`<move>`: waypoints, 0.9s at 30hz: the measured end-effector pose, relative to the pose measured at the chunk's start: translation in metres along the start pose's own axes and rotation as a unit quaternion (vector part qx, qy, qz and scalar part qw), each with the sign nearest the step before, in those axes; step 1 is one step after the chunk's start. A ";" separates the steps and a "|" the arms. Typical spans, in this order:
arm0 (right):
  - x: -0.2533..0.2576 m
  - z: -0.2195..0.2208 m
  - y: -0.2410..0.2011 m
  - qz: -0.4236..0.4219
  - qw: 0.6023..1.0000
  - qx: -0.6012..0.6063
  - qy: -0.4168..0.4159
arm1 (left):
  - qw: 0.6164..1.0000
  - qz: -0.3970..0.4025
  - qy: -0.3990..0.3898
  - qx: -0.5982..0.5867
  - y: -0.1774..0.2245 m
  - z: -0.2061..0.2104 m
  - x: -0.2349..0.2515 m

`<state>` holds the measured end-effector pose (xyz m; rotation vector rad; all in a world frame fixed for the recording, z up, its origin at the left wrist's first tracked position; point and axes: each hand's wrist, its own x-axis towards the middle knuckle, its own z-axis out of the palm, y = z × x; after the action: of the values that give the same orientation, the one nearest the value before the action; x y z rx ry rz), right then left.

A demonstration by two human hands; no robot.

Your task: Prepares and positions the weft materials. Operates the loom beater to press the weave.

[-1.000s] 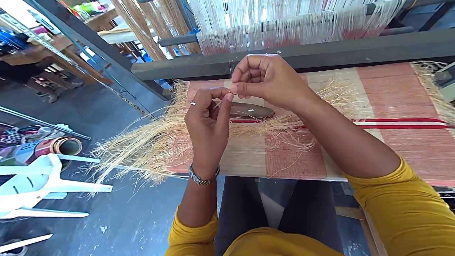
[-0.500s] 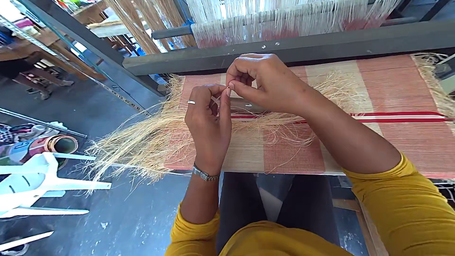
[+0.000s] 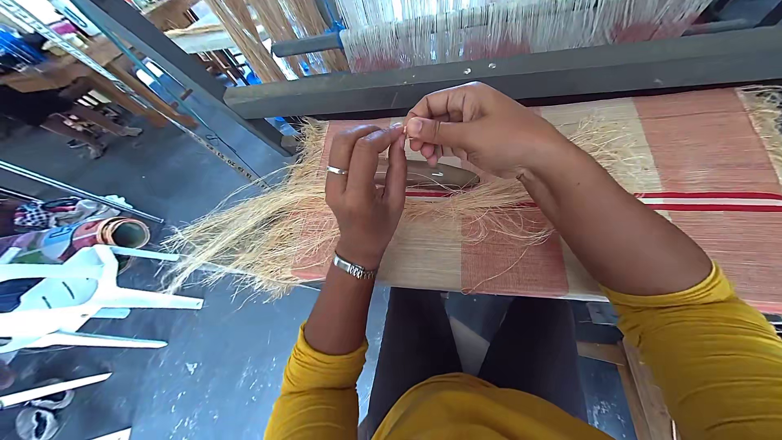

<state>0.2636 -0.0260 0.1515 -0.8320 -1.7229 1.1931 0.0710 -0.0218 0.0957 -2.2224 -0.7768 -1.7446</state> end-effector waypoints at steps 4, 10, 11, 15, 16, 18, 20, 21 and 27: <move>0.001 0.000 0.000 0.014 0.997 0.068 0.022 | 0.997 0.073 0.007 0.002 -0.018 0.005 0.013; 0.004 0.003 0.004 -0.001 0.998 0.039 0.054 | 0.998 0.059 -0.031 -0.019 -0.026 0.006 0.023; 0.005 0.003 0.005 -0.005 0.998 0.022 0.058 | 0.998 0.035 -0.033 -0.046 -0.025 0.006 0.021; 0.006 0.000 0.009 -0.030 0.994 -0.087 0.063 | 0.997 -0.027 -0.042 -0.055 -0.021 0.007 0.012; 0.006 -0.002 0.011 -0.030 0.991 -0.113 0.062 | 0.998 -0.027 -0.044 -0.035 -0.024 0.006 0.010; 0.008 -0.007 0.015 -0.022 0.985 -0.158 0.060 | 0.998 -0.026 -0.056 0.016 -0.032 0.002 0.007; 0.011 -0.008 0.019 -0.022 0.977 -0.203 0.056 | 0.995 -0.034 -0.074 0.055 -0.038 0.001 0.003; 0.012 -0.007 0.020 -0.022 0.972 -0.227 0.054 | 0.993 -0.042 -0.085 0.068 -0.040 0.001 0.001; 0.012 -0.003 0.023 0.013 0.941 -0.332 0.061 | 0.978 -0.101 -0.182 0.030 -0.034 -0.012 0.003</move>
<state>0.2622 -0.0072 0.1335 -1.2938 -2.0364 0.5392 0.0439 0.0024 0.0967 -2.5333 -1.1515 -1.3798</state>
